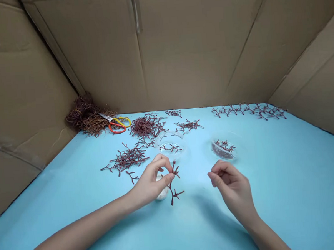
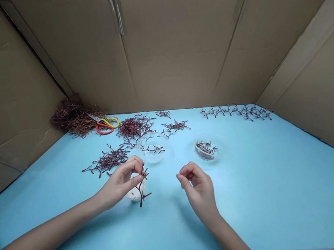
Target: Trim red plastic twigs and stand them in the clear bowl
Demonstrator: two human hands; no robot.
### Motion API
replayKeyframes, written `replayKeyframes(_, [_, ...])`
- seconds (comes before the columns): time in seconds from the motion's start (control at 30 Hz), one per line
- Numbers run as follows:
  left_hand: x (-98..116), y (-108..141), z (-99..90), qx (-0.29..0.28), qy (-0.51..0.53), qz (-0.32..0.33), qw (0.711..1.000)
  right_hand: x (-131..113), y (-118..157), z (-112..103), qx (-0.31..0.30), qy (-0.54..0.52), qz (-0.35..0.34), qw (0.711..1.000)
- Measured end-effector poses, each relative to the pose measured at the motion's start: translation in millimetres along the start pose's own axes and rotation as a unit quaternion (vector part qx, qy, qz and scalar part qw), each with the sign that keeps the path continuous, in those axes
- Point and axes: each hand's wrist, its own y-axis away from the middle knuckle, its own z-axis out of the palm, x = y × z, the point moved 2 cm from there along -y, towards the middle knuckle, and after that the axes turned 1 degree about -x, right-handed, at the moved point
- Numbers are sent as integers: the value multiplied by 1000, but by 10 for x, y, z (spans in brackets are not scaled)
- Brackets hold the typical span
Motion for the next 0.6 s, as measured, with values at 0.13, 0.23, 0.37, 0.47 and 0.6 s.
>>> replayKeyframes(0.13, [-29,-27,52,-27,115,-27,993,40,231,-7,-4,-4,12,1000])
replayKeyframes(0.23, [1,2,116,-23,159,-23,987,54,391,10,-3,-33,27,999])
replayKeyframes(0.37, [119,70,199,-13,168,-19,986,91,587,16,9,-73,27,997])
replayKeyframes(0.47, [233,111,225,-28,151,-11,988,110,704,-26,39,-105,23,993])
replayKeyframes(0.6, [322,68,192,-29,137,5,990,127,733,-95,67,-120,35,990])
